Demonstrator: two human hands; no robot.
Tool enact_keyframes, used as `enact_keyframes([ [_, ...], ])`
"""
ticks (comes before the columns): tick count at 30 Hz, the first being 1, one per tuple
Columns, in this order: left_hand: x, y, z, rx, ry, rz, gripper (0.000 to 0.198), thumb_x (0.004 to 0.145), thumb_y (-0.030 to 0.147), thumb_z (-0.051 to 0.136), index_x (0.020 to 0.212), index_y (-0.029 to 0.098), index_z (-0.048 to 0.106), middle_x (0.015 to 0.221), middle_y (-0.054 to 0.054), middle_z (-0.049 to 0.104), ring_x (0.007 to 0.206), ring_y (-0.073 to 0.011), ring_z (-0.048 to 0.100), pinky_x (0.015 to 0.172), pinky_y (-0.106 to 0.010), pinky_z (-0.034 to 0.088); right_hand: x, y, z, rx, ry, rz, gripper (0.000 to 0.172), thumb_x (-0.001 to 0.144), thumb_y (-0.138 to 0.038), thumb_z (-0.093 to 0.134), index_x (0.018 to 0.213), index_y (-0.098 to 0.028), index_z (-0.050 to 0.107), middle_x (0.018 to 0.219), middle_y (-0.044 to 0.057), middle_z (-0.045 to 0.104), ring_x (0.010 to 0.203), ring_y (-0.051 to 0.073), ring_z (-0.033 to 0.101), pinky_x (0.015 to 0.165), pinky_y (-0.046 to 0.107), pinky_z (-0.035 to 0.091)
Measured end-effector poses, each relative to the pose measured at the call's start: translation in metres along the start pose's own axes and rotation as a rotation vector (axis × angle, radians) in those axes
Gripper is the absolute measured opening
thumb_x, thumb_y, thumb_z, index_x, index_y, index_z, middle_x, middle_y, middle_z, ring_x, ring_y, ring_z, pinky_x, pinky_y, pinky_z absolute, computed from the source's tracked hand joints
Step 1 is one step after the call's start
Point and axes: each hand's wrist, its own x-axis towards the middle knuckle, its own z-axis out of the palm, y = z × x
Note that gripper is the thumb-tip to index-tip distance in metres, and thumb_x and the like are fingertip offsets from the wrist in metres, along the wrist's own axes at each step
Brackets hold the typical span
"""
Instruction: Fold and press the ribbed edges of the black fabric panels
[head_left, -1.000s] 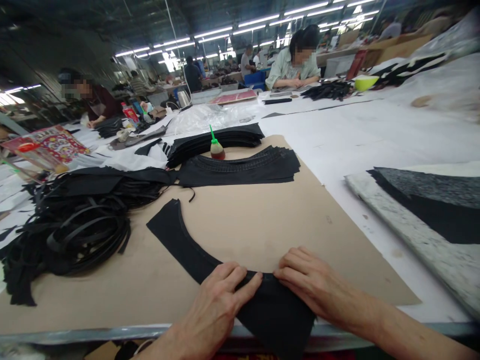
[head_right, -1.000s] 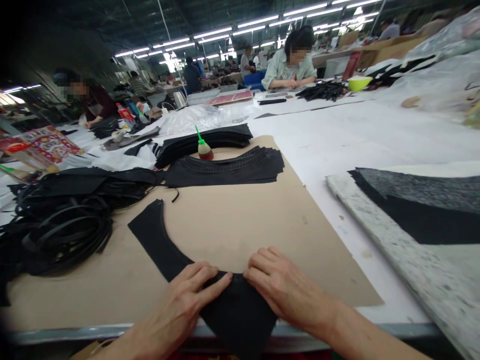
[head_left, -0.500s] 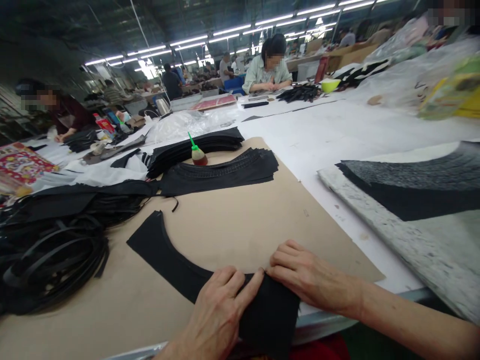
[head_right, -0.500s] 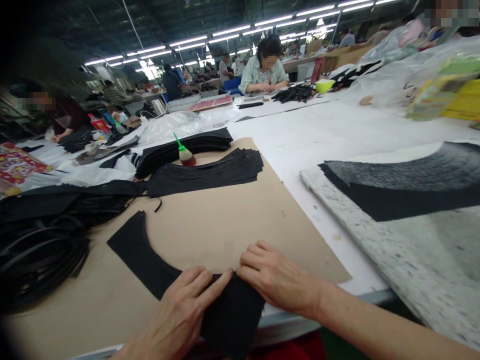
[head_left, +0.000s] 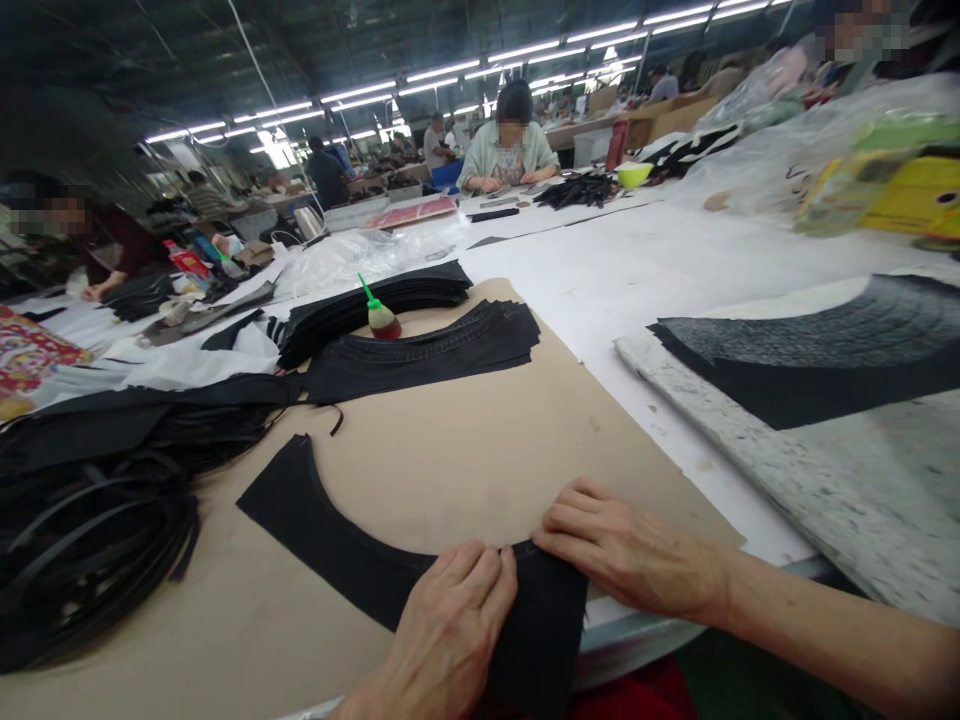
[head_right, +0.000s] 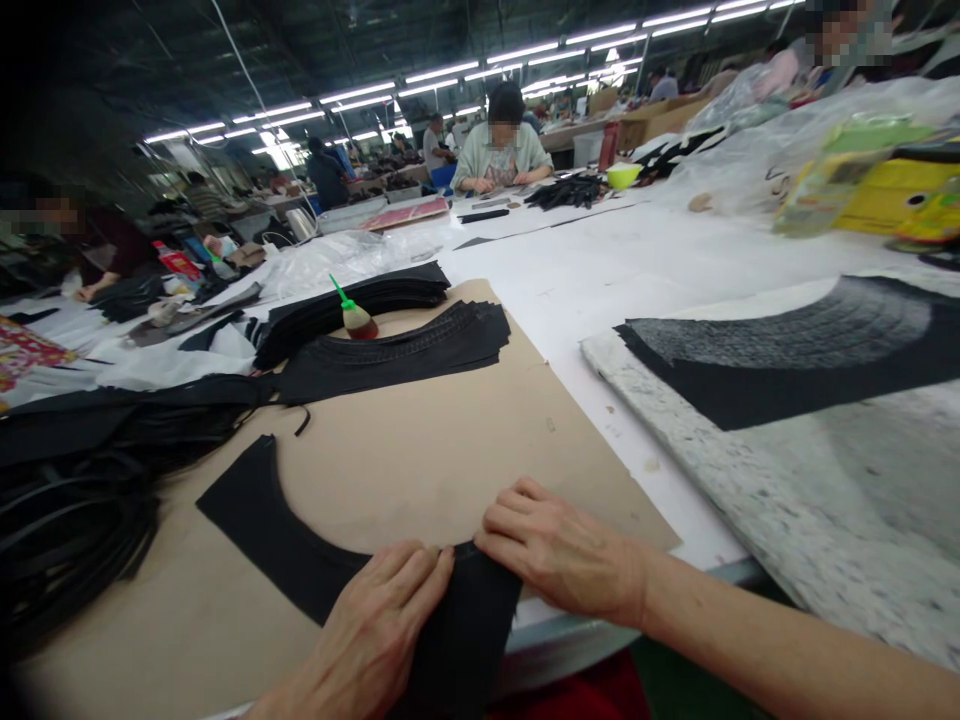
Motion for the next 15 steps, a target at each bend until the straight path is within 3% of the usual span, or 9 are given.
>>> enact_keyframes([
  [6,0.006,0.007,-0.003,0.046,-0.088,-0.029,0.054,0.088,0.007,0.040,0.141,0.013,0.034,0.099,-0.008,0.059,0.086,-0.0221,0.053,0.078,-0.035,0.049,-0.006,-0.001,-0.006,0.009,0.040,-0.003,0.031,0.096,-0.014,0.035,0.117,-0.010,0.057,0.091,0.010,0.058,0.084,0.020,0.048,0.080,0.037,0.039],
  [11,0.009,0.009,-0.005,0.088,-0.108,-0.030,0.055,0.085,0.008,0.043,0.140,0.013,0.037,0.099,-0.008,0.058,0.085,-0.0231,0.052,0.076,-0.036,0.048,-0.015,0.002,-0.009,0.035,0.023,0.066,0.039,0.088,-0.006,0.038,0.122,-0.011,0.055,0.097,0.011,0.059,0.090,0.021,0.050,0.083,0.039,0.041],
  [15,0.010,0.009,-0.005,0.079,-0.100,-0.026,0.055,0.084,0.009,0.047,0.138,0.012,0.039,0.100,-0.008,0.059,0.085,-0.0236,0.052,0.076,-0.037,0.048,-0.020,0.000,-0.010,0.094,0.122,0.206,0.047,0.084,-0.003,0.035,0.126,-0.015,0.053,0.104,0.011,0.059,0.094,0.021,0.052,0.085,0.037,0.043],
])
